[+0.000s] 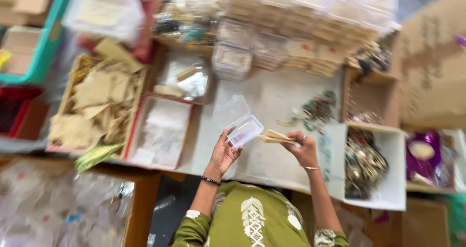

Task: The person sorts tangled jewelry from a box, places it into small plastic bags, and then puts the bags into small paper pouches. They fold the pouches and place them into clear plastic containers, stacking the containers on the table.

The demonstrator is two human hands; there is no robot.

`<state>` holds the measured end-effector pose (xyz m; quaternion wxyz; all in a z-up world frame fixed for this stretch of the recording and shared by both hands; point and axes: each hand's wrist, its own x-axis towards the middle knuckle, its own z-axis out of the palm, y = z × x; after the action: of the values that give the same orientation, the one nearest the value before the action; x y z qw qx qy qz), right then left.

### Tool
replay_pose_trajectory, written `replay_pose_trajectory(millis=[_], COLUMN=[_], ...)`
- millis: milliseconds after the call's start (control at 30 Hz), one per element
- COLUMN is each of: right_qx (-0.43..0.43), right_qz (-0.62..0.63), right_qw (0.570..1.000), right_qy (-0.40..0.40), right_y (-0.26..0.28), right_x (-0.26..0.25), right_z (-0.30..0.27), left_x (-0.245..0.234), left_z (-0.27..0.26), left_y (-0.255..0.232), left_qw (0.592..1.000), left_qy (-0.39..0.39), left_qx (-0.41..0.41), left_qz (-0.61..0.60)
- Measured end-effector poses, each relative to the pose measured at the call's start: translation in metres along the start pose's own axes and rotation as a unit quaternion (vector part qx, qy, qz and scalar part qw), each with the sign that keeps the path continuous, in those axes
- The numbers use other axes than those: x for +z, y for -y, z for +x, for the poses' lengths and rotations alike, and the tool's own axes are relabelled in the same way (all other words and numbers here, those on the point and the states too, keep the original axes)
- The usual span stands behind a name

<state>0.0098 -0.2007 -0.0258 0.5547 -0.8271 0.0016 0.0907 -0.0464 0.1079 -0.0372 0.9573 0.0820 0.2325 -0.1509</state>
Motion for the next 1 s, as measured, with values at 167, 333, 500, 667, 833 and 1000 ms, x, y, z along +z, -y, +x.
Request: replay_pose_trajectory(millis=[167,333,500,667,833,1000], right_qx=[-0.256,-0.393,-0.477,-0.459,-0.394,-0.354], right_qz=[-0.053,-0.163,-0.238,-0.29,-0.243,-0.142], right_qw=[0.965,0.905,0.842,0.835,0.884,0.924], right_qy=[-0.005,-0.003,-0.082,-0.085,0.065,0.027], right_y=[0.048,0.052,0.053,0.053,0.029,0.009], right_x=[-0.022,-0.043,-0.043,-0.037,-0.046,-0.059], right_z=[-0.013,-0.022,-0.032,-0.031,-0.021,-0.016], left_x=[0.053,0.073,0.087,0.092,0.079,0.079], left_z=[0.024,0.036,0.034,0.028,0.032,0.032], left_y=[0.038,0.048,0.055,0.066,0.07,0.059], left_qw=[0.93,0.851,0.833,0.826,0.812,0.839], left_qy=[-0.014,0.002,0.001,0.021,0.043,-0.013], left_qx=[-0.144,-0.207,-0.217,-0.194,-0.134,-0.082], left_qz=[0.338,0.482,0.509,0.528,0.567,0.537])
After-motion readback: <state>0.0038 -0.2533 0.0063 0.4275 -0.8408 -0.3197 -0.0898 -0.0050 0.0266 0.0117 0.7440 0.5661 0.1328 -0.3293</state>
